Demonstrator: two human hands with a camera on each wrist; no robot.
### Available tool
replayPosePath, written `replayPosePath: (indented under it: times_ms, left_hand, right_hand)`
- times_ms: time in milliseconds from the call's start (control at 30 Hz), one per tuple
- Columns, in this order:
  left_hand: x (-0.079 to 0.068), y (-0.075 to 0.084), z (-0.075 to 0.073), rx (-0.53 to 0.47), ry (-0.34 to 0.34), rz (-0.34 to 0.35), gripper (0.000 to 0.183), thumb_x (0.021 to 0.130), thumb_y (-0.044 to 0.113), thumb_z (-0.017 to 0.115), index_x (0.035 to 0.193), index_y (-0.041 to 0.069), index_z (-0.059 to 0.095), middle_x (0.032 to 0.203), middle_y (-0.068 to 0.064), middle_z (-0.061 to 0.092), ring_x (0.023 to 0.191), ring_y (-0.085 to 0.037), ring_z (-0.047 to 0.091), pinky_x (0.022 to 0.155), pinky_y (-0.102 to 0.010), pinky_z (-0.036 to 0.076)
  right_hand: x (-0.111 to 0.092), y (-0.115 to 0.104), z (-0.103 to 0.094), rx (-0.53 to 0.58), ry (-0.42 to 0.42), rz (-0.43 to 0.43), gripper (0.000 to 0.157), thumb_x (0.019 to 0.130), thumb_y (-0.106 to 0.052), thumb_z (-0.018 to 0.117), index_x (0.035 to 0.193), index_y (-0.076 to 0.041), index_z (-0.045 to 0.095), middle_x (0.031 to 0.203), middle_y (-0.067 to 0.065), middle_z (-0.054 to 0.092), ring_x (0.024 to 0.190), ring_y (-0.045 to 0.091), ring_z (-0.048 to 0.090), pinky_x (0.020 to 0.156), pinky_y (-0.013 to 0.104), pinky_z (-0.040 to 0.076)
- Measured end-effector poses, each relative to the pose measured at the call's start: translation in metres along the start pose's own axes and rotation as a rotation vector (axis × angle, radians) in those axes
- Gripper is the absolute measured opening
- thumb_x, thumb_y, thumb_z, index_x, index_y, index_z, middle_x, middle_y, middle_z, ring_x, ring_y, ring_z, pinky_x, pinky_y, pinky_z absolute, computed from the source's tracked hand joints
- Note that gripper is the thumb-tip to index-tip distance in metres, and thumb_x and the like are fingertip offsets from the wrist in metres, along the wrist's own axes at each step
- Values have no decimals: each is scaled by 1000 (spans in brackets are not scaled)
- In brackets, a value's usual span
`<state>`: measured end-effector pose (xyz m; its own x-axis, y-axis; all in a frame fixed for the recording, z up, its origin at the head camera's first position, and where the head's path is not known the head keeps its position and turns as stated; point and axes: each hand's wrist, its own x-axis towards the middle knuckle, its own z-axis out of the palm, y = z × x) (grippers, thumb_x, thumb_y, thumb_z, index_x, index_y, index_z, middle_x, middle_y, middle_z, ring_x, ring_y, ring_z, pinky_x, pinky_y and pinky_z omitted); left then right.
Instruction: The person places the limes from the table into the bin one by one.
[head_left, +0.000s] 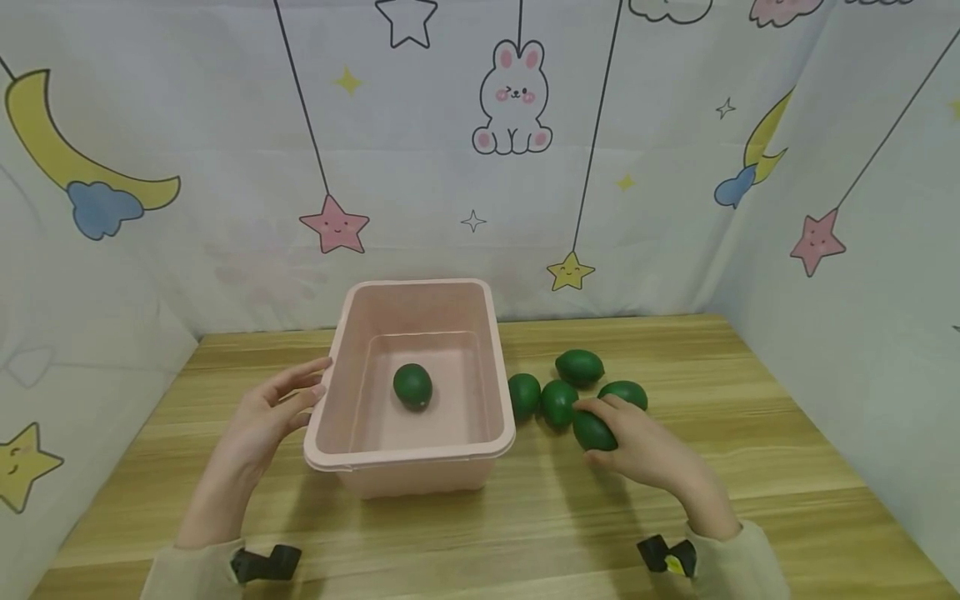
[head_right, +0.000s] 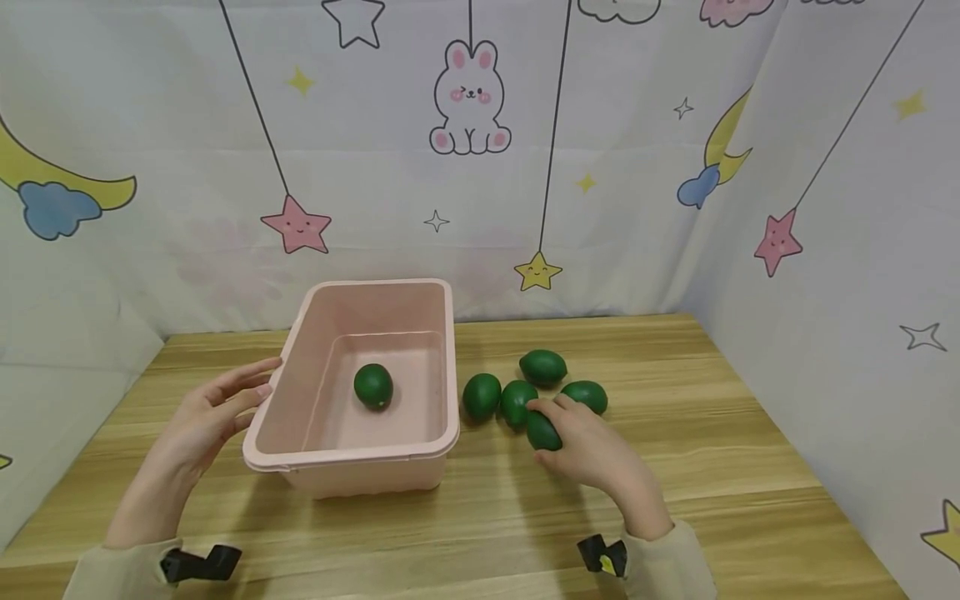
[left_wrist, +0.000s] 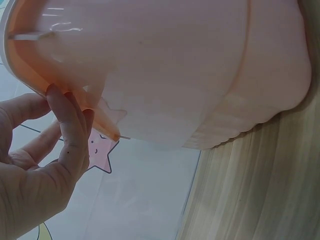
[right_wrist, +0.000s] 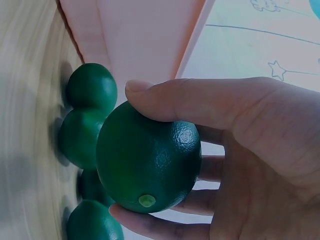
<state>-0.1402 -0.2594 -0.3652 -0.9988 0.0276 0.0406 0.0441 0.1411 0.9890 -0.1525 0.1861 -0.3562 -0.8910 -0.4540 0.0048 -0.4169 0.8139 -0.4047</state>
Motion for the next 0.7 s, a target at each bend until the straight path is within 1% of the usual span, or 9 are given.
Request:
replayPosePath:
  times_ms: [133,400,467,700]
  left_hand:
    - [0,0,0,1,1,0,49,95,23,61,140,10,50,113,13,55,97,2,60,79,-17,56]
    - [-1,0,-1,-16,-5,-3,49,95,23,61,141,10,49,113,13,56,98,2,60,80,-17,55]
    - [-1,0,-1,-20,-5,-4,49,95,23,61,141,10,49,113,14,56,98,2,60,80,-17,55]
    - [0,1,-1,-15,-4,-6,50,95,23,62,141,11,49,113,13,55,98,2,60,80,-17,55]
  right_hand:
    - [0,-4,-2,1,2,-2,62,82,-20,77,137,-10,50,125,16,55,106,27,60,85,47,54]
    - [0,-15,-9,-14,4,-15,61,82,-19,75,137,-11,50,139,20,49,118,34,56,90,51,52]
    - [0,-18,-10,-21,8,-27,60,82,-19,75,137,-11,50,139,20,49,118,33,56,91,51,52]
    - [0,-24,-12,-35,34,-62,59,82,-19,76,135,-12,51,132,17,53,111,29,59,87,46,54]
